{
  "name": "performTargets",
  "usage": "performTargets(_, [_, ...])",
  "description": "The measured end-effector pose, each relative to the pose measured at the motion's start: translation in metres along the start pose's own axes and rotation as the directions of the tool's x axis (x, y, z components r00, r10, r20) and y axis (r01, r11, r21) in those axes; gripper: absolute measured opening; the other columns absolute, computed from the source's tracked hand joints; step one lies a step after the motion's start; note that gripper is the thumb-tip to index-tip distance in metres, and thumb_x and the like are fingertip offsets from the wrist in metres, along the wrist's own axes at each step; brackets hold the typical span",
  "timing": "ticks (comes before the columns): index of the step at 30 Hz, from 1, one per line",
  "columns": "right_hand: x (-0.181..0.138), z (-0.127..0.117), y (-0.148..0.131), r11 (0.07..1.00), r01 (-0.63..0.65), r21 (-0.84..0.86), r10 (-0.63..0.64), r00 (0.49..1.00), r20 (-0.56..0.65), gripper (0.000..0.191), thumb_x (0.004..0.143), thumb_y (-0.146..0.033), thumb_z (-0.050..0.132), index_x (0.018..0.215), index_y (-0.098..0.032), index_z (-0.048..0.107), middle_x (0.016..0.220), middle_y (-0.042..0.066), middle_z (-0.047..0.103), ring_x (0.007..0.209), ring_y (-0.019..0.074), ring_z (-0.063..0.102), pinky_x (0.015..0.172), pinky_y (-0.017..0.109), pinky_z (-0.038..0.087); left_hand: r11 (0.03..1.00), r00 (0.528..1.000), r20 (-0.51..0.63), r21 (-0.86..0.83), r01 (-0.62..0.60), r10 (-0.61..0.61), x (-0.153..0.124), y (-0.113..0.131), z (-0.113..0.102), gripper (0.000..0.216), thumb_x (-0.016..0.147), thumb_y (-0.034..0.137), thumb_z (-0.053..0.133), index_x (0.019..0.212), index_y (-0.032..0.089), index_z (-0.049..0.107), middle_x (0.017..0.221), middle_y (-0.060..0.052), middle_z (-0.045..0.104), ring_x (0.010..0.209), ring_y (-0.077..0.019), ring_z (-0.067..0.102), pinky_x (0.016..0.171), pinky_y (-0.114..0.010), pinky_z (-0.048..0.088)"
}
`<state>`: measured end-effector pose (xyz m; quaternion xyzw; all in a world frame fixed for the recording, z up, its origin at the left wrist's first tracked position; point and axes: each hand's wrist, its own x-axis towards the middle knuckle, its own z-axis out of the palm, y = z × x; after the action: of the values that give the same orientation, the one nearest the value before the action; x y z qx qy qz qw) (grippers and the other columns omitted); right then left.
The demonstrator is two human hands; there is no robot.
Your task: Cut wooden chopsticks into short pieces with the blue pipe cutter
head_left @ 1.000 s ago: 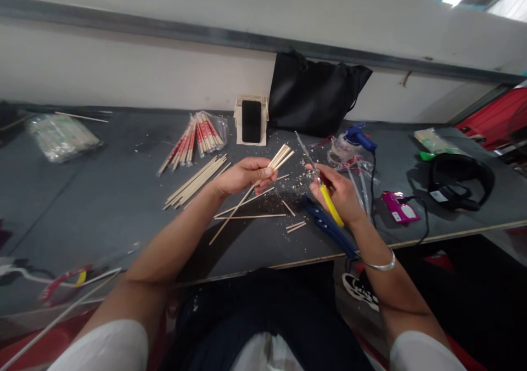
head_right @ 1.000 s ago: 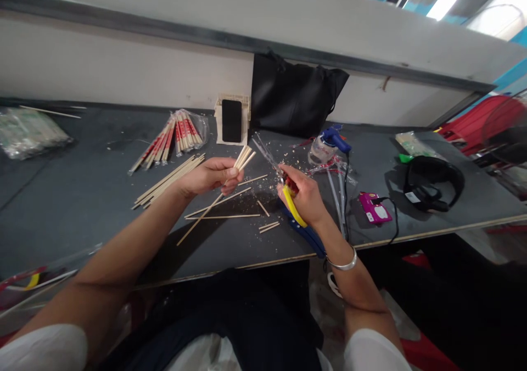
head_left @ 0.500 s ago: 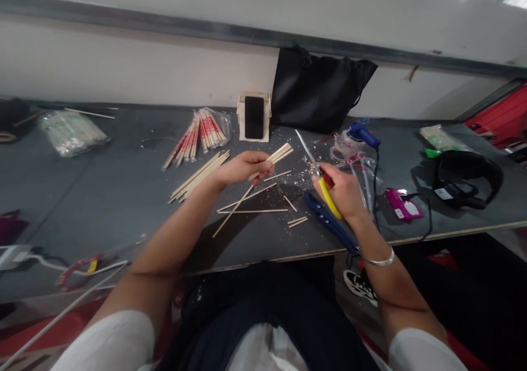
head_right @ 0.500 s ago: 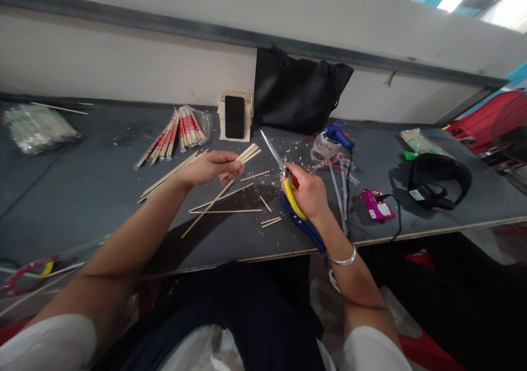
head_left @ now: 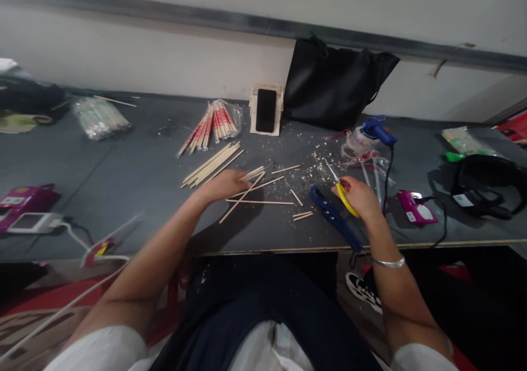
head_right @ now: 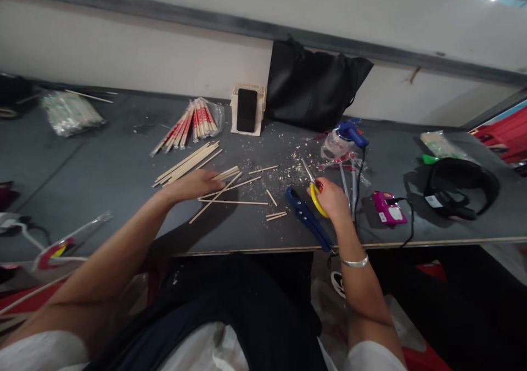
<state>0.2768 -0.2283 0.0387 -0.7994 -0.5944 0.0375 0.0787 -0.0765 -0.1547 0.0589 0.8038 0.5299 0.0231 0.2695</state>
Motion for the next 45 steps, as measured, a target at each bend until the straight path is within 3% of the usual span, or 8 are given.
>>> performTargets(7, [0.0, 0.011, 0.01, 0.99, 0.085, -0.108, -0.085, 0.996, 0.003, 0.04, 0.087, -0.031, 0.06, 0.125, -0.021, 0.069, 0.091, 0.009, 0.079, 0.081, 0.027, 0.073, 0.065, 0.032, 0.048, 0.995, 0.992, -0.078, -0.008, 0.098, -0.099, -0.009, -0.016, 0.007, 0.026, 0.091, 0.03, 0.041, 0.069, 0.022, 0.053, 0.066, -0.003, 0.061, 0.069, -0.0192, 0.061, 0.064, -0.027, 0.045])
performTargets(13, [-0.013, -0.001, -0.002, 0.96, 0.094, -0.264, -0.088, 0.996, 0.034, 0.046, 0.088, -0.034, 0.062, 0.132, -0.021, 0.067, 0.091, 0.014, 0.077, 0.082, 0.0322, 0.073, 0.068, 0.037, 0.05, 0.882, 0.949, -0.191, 0.361, 0.304, -0.249, -0.016, -0.023, 0.008, 0.033, 0.09, 0.011, 0.037, 0.101, 0.013, 0.068, 0.104, -0.019, 0.074, 0.102, -0.0273, 0.07, 0.076, -0.03, 0.051])
performTargets(19, [-0.034, -0.003, -0.004, 0.976, 0.09, -0.201, -0.118, 0.984, -0.132, 0.043, 0.092, -0.038, 0.059, 0.127, -0.016, 0.068, 0.093, 0.018, 0.075, 0.084, 0.0338, 0.07, 0.069, 0.04, 0.051, 0.839, 0.934, -0.244, 0.42, 0.346, -0.262, -0.052, -0.016, 0.025, 0.041, 0.091, 0.007, 0.034, 0.112, 0.012, 0.069, 0.108, -0.02, 0.069, 0.101, -0.029, 0.07, 0.07, -0.031, 0.052])
performTargets(29, [-0.098, 0.024, -0.031, 0.904, 0.424, 0.048, -0.352, 0.804, -0.479, 0.03, 0.102, -0.037, 0.049, 0.115, -0.023, 0.071, 0.085, 0.007, 0.074, 0.078, 0.0226, 0.07, 0.073, 0.035, 0.056, 0.845, 0.891, -0.367, 0.355, 0.4, -0.267, -0.081, -0.013, 0.049, 0.048, 0.093, 0.009, 0.035, 0.129, 0.012, 0.066, 0.118, -0.023, 0.067, 0.107, -0.0365, 0.062, 0.081, -0.044, 0.051])
performTargets(34, [-0.119, 0.029, -0.048, 0.799, 0.598, 0.066, -0.474, 0.692, -0.544, 0.022, 0.101, -0.021, 0.054, 0.116, -0.022, 0.069, 0.088, 0.007, 0.077, 0.078, 0.0209, 0.072, 0.075, 0.035, 0.059, 0.853, 0.87, -0.429, 0.333, 0.403, -0.243, -0.091, -0.017, 0.056, 0.049, 0.095, 0.012, 0.034, 0.131, 0.015, 0.067, 0.126, -0.021, 0.067, 0.106, -0.0357, 0.062, 0.084, -0.046, 0.049])
performTargets(38, [-0.121, 0.041, -0.059, 0.711, 0.697, 0.097, -0.542, 0.63, -0.557, 0.027, 0.097, -0.012, 0.055, 0.116, -0.023, 0.07, 0.089, 0.006, 0.078, 0.078, 0.0205, 0.073, 0.072, 0.035, 0.059, 0.901, 0.866, -0.465, 0.27, 0.339, -0.186, -0.087, -0.019, 0.056, 0.047, 0.097, 0.015, 0.033, 0.128, 0.015, 0.068, 0.118, -0.02, 0.068, 0.103, -0.0329, 0.062, 0.088, -0.044, 0.05])
performTargets(42, [-0.117, 0.055, -0.063, 0.698, 0.704, 0.134, -0.518, 0.625, -0.583, 0.027, 0.096, -0.01, 0.053, 0.11, -0.022, 0.073, 0.085, 0.006, 0.078, 0.074, 0.02, 0.073, 0.07, 0.034, 0.058, 0.966, 0.911, -0.412, 0.237, 0.106, 0.001, -0.072, -0.011, 0.053, 0.036, 0.098, 0.022, 0.041, 0.119, 0.017, 0.07, 0.111, -0.016, 0.069, 0.103, -0.0291, 0.062, 0.093, -0.042, 0.051])
performTargets(45, [-0.115, 0.061, -0.062, 0.711, 0.688, 0.15, -0.488, 0.635, -0.6, 0.026, 0.097, -0.011, 0.053, 0.106, -0.021, 0.075, 0.084, 0.006, 0.078, 0.075, 0.0191, 0.072, 0.071, 0.033, 0.056, 0.961, 0.946, -0.316, 0.274, 0.026, 0.064, -0.06, 0.005, 0.05, 0.034, 0.093, 0.025, 0.051, 0.119, 0.011, 0.069, 0.11, -0.018, 0.069, 0.106, -0.0325, 0.062, 0.094, -0.046, 0.052])
